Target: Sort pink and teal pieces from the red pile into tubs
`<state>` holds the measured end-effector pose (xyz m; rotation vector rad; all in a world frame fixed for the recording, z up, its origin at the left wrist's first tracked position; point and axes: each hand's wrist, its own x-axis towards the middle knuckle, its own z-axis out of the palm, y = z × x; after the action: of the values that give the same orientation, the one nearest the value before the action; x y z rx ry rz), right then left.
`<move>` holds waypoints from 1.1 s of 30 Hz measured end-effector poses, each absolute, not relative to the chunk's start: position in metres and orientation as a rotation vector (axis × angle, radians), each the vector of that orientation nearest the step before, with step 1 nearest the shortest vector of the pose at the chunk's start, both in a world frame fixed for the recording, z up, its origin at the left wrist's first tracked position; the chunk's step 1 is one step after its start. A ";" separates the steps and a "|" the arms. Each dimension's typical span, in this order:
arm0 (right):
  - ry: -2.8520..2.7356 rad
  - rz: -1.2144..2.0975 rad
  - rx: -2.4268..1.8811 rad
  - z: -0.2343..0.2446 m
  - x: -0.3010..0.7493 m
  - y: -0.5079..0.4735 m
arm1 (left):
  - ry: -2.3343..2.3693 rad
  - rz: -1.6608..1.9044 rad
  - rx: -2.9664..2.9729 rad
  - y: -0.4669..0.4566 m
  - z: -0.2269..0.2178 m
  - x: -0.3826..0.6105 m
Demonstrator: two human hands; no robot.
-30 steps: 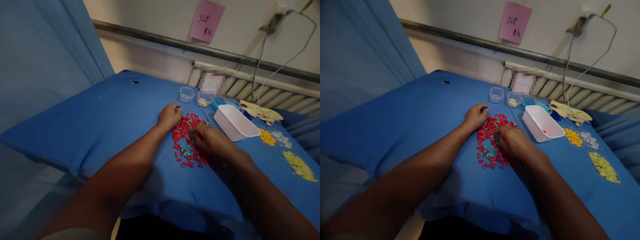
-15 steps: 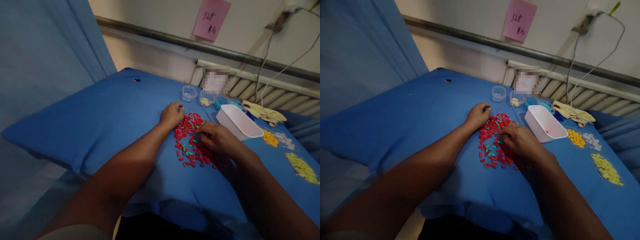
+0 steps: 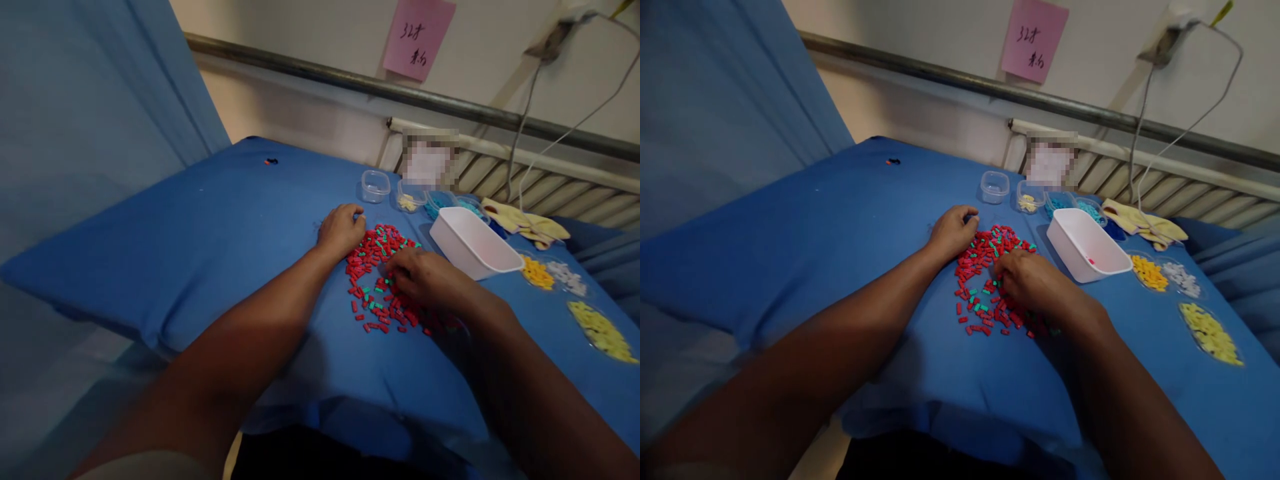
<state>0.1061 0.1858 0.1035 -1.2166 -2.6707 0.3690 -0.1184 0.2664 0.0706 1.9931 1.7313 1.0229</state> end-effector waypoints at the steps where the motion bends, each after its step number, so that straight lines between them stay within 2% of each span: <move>1: -2.647 0.381 -1.244 0.104 0.108 0.185 | 1.732 1.019 1.992 0.266 0.071 -0.118; 8: -2.673 0.441 -1.228 0.105 0.116 0.185 | 1.729 1.021 1.984 0.265 0.073 -0.118; 20: -2.762 0.285 -1.250 0.108 0.106 0.181 | 1.720 1.035 1.997 0.269 0.070 -0.120; 24: -2.543 0.416 -1.255 0.104 0.112 0.182 | 1.725 1.034 1.981 0.268 0.071 -0.120; 29: -2.235 0.752 -1.335 0.101 0.121 0.182 | 1.728 1.018 1.976 0.265 0.074 -0.120; 31: -2.137 0.765 -1.370 0.105 0.122 0.180 | 1.723 1.019 1.988 0.265 0.074 -0.120; 33: -2.051 0.614 -1.392 0.112 0.126 0.177 | 1.728 1.015 1.987 0.266 0.074 -0.121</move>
<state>0.1262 0.1772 0.1125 -1.3918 -2.0511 0.6135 -0.1208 0.2655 0.0737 1.9872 1.7279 1.0145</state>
